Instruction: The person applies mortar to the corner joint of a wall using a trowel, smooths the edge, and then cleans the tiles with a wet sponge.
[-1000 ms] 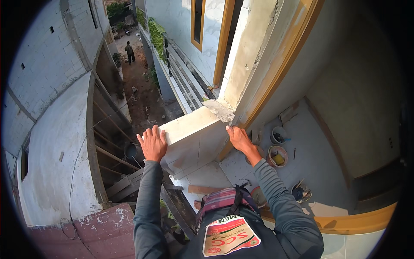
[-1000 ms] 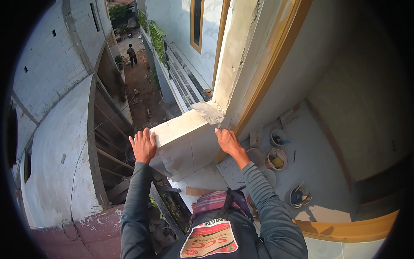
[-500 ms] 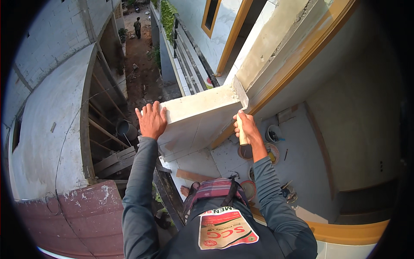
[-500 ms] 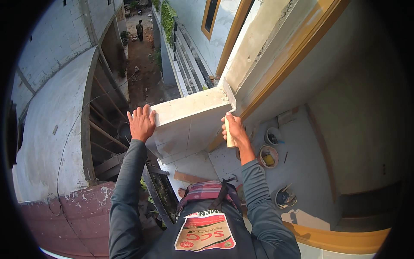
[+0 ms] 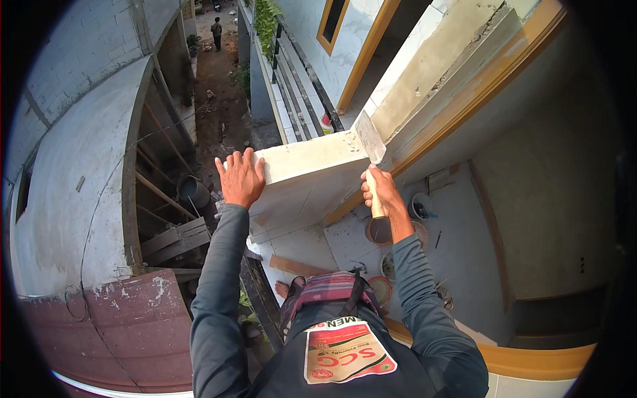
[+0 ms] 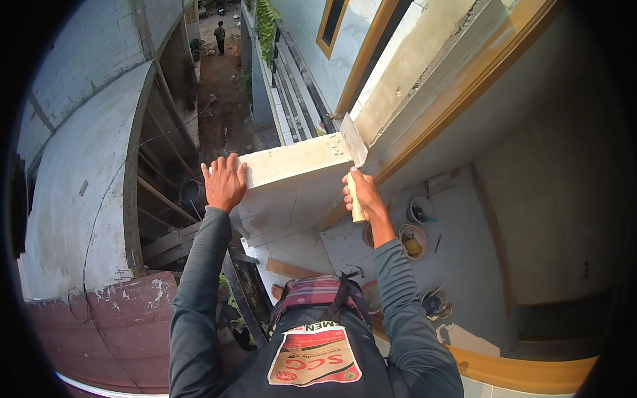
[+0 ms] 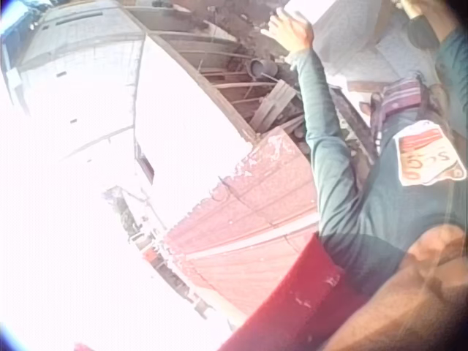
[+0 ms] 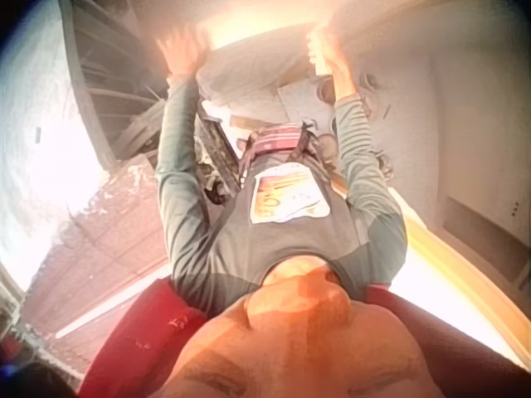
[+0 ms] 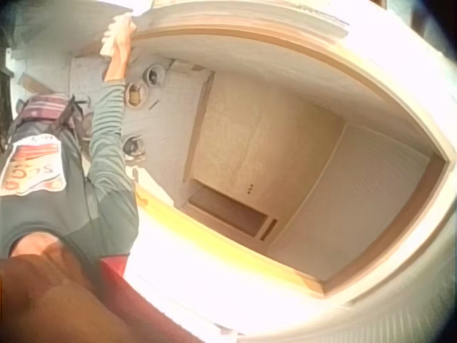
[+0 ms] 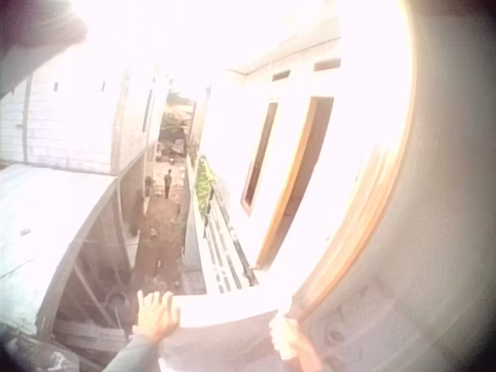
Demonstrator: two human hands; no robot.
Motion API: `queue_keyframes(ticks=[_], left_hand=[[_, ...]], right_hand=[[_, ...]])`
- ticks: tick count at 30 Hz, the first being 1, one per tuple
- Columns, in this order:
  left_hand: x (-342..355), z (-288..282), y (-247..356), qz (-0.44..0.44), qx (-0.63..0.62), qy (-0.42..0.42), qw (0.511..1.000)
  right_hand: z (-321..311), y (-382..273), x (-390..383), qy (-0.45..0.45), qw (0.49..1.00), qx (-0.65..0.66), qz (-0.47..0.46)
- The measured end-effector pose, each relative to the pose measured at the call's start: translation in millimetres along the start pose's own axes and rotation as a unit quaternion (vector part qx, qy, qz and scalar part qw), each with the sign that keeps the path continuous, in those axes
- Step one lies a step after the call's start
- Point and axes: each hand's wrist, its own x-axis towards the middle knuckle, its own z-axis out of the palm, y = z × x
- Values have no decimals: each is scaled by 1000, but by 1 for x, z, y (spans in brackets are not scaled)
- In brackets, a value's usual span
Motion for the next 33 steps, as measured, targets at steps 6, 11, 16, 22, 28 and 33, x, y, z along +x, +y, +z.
queue_keyframes(ticks=[6,11,16,22,28,33], left_hand=[[0,3,-3,8,-16,30,999],[2,0,-3,-5,-20,18,1000],[2,2,2,-7,-21,9,1000],[-1,1,-4,-15,-18,6,1000],[1,2,3,-8,-13,13,1000],[2,6,1,-4,-16,22,1000]], right_hand=[[-10,-8,2,12,1000,-18,-2],[-17,-15,2,-68,998,-3,6],[8,-8,7,23,997,-76,-13],[69,-3,-32,-112,988,-108,3],[14,-3,6,48,996,-52,-46],[50,13,-12,-2,994,-102,-33]])
